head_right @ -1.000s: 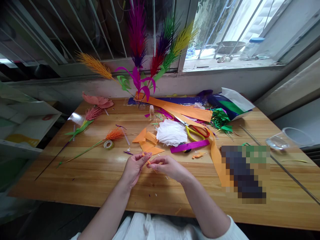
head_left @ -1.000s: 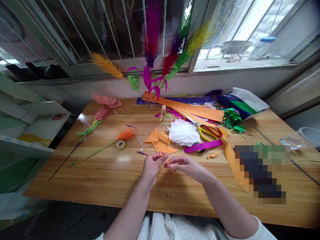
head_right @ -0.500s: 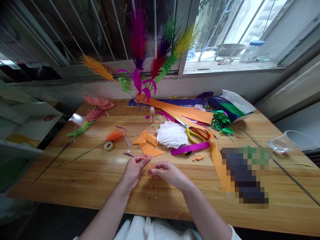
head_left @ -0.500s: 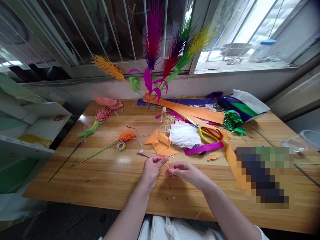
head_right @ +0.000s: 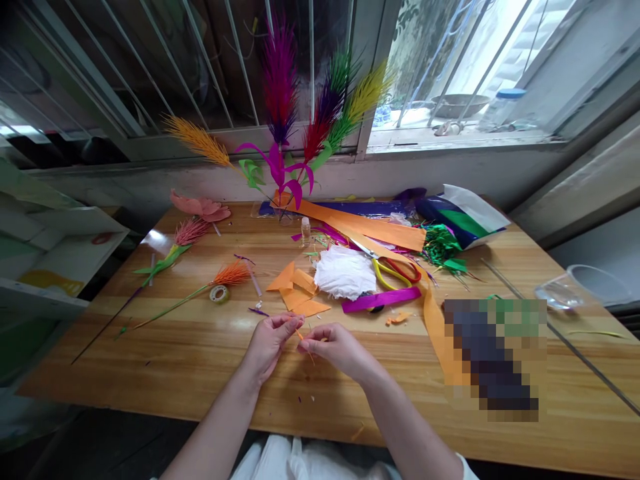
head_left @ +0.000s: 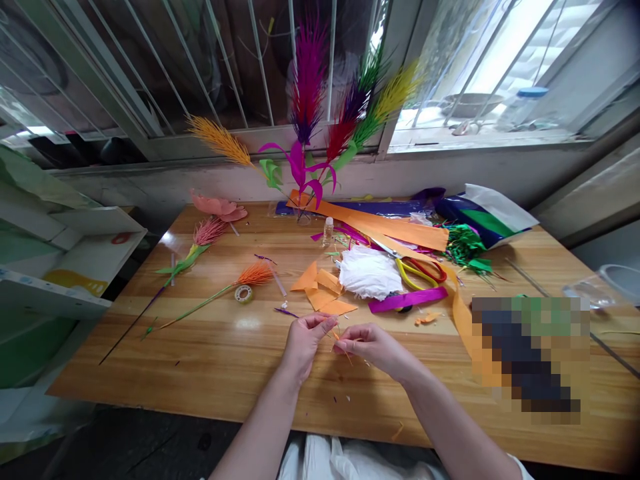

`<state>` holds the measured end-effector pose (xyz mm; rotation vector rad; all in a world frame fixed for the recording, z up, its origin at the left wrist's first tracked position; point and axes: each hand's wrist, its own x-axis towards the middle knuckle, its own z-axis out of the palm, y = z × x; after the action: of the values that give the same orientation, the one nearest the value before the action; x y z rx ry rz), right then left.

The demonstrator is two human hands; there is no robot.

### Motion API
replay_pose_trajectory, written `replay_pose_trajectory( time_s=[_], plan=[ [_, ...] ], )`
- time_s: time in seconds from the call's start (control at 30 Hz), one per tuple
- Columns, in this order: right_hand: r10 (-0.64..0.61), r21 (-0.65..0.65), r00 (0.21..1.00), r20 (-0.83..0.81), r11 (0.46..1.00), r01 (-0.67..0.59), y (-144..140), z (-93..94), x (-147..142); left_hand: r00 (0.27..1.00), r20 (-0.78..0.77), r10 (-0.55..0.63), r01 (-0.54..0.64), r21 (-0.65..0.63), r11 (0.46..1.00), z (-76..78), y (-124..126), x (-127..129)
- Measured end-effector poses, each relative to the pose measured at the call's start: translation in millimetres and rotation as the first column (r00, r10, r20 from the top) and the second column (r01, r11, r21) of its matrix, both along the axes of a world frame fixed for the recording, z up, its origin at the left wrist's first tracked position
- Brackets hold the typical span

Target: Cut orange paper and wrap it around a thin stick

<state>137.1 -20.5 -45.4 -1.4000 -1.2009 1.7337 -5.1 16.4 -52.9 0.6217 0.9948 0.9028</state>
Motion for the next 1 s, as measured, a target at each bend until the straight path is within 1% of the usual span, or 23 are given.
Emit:
replay_pose_trajectory(
  time_s=[0.1,0.13,0.2,0.33,0.5,0.57,0.6,0.73,0.8,0.9,1.0],
  plan=[
    [-0.12,0.0,0.991,0.062,0.993,0.12,0,-4.3,-4,1.0,-0.003,0.01,-0.01,0.004,1.0,0.7,0,-1],
    [-0.143,0.01,0.987,0.067,0.99,0.143,0,-5.4,-5,1.0,-0.003,0.015,-0.015,0.003,1.0,1.4,0,-1],
    [-0.148,0.027,0.987,0.063,0.989,0.146,0,-6.6,-6,1.0,-0.002,0.017,-0.017,-0.006,1.0,3.2,0,-2],
    [-0.114,0.037,0.988,0.103,0.993,0.111,-1,-9.2,-5,1.0,-0.006,0.011,-0.012,-0.045,0.999,4.5,0,-1],
    [-0.174,0.097,0.957,0.233,0.983,0.155,-3,-16.0,-4,1.0,-0.028,0.001,-0.002,-0.028,1.0,1.4,0,2],
    [-0.181,0.084,0.959,0.22,0.982,0.166,-3,-14.5,-4,1.0,-0.029,0.004,-0.005,-0.024,1.0,0.9,0,2],
    [-0.164,0.072,0.968,0.189,0.986,0.153,-3,-12.5,-4,1.0,-0.025,0.003,-0.004,-0.022,1.0,0.8,0,2],
    [-0.011,0.031,1.0,-0.009,0.999,0.011,-5,-0.7,-1,1.0,-0.004,-0.005,0.005,-0.016,1.0,0.7,-1,1],
    [0.016,-0.013,0.999,-0.047,1.0,-0.016,-6,2.5,0,1.0,0.006,-0.001,0.001,-0.015,1.0,-0.5,-1,1],
    [-0.045,-0.05,0.999,-0.001,0.998,0.044,-5,0.9,-1,1.0,0.008,0.025,-0.025,-0.019,1.0,-3.0,-1,1],
    [-0.133,-0.031,0.987,0.084,0.99,0.136,-4,-4.6,-5,0.997,0.009,0.076,-0.076,-0.035,0.997,-4.6,-2,1]
  ],
)
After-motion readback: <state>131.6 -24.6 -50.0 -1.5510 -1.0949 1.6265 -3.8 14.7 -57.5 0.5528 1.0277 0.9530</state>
